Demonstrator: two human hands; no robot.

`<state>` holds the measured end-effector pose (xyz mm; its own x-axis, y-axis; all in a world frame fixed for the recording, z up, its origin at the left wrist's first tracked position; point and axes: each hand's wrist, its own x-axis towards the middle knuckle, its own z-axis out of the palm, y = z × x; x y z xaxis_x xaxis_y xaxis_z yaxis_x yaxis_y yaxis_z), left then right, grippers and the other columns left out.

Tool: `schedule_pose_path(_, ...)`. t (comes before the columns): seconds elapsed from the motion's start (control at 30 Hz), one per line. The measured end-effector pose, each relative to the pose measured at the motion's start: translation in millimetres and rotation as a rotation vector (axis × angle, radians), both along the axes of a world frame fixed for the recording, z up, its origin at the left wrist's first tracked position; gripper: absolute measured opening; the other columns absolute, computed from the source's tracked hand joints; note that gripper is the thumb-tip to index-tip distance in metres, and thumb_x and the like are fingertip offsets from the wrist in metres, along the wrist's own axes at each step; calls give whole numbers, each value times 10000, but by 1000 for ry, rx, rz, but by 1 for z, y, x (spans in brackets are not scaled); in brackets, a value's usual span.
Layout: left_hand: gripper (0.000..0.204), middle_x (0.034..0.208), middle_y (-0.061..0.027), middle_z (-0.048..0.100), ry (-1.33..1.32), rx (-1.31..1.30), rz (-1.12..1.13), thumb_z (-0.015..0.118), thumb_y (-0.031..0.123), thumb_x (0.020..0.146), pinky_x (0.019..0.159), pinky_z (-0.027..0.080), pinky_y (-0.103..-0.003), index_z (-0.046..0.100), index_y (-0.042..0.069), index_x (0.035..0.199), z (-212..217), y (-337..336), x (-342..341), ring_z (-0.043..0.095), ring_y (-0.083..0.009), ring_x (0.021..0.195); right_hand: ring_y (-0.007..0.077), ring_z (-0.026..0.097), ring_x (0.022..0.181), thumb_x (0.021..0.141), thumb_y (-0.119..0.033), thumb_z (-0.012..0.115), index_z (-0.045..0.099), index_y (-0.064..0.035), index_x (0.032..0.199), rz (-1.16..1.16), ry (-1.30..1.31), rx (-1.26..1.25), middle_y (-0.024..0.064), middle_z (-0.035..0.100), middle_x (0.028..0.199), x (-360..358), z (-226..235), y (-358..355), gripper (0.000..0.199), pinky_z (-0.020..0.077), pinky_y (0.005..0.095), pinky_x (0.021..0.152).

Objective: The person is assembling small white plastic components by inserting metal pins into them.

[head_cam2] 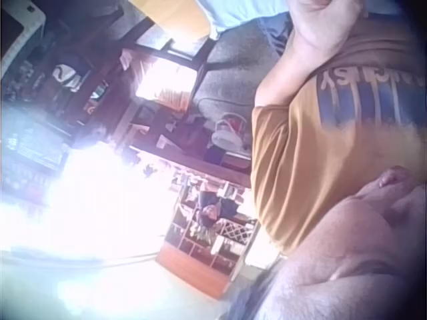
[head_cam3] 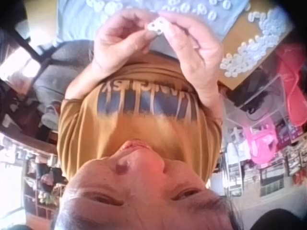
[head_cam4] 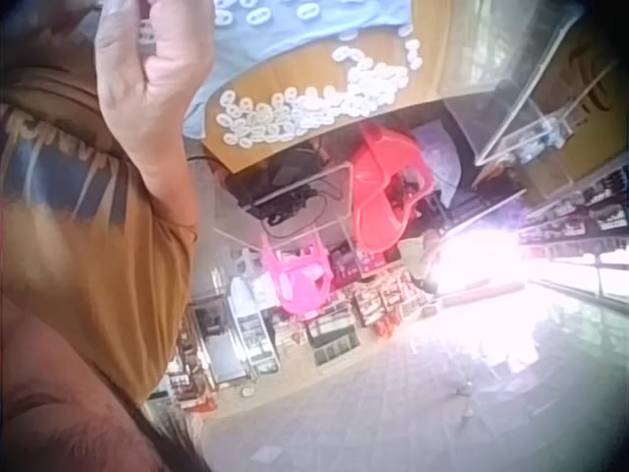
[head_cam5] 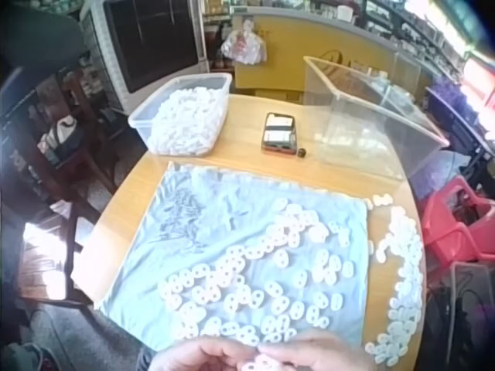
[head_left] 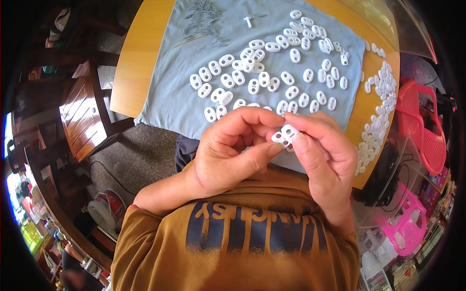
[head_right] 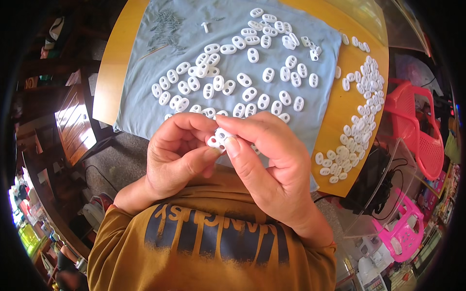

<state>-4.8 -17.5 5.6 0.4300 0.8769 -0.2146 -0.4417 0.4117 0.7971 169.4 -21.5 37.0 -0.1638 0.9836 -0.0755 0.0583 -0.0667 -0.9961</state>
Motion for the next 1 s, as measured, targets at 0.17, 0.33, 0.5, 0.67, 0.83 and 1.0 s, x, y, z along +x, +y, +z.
schedule_pose_path(0.17, 343, 923, -31, 600, -22, -14, 21, 589, -51, 845, 589, 440, -155, 455, 33, 1149, 2, -1, 0, 545, -21, 736, 116, 526, 754, 870, -3, 557, 599, 33, 1086, 28, -50, 51, 66, 598, 893, -1, -2, -1, 223, 422, 232, 693)
schedule_pose_path(0.33, 336, 912, -26, 597, -8, -26, 7, 595, -57, 837, 603, 437, -155, 458, 43, 1127, 6, 0, 0, 544, -20, 747, 113, 536, 788, 870, -1, 559, 596, 38, 1014, -104, 113, -75, 69, 596, 895, -7, -4, -6, 154, 431, 231, 710)
schedule_pose_path(0.5, 324, 897, -12, 582, 3, -68, -32, 596, -44, 838, 619, 434, -163, 466, 47, 1120, 10, 2, 0, 527, -18, 744, 119, 554, 776, 859, 16, 563, 599, 30, 986, -78, 60, -8, 73, 603, 877, -3, -3, -4, 133, 440, 235, 690)
schedule_pose_path(0.67, 323, 887, -5, 574, -29, -95, -44, 593, -45, 835, 627, 431, -163, 466, 44, 1119, 9, 3, -2, 520, -19, 738, 125, 561, 752, 852, 32, 561, 604, 23, 976, -29, -147, 293, 73, 607, 858, -5, -6, -1, 131, 445, 238, 673)
schedule_pose_path(0.83, 326, 870, 7, 563, -41, -89, -51, 587, -48, 837, 645, 424, -167, 464, 44, 1123, 9, 1, -1, 513, -19, 744, 142, 559, 725, 854, 29, 567, 608, 25, 974, -89, 35, 15, 79, 597, 830, -7, -3, -7, 127, 445, 243, 640)
schedule_pose_path(1.0, 332, 860, 7, 559, -16, -118, -64, 573, -55, 842, 613, 411, -164, 453, 45, 1135, 5, 1, -1, 498, -12, 712, 162, 560, 705, 845, 25, 583, 609, 23, 986, -74, -108, 138, 86, 596, 823, -8, -13, -6, 143, 450, 250, 621)
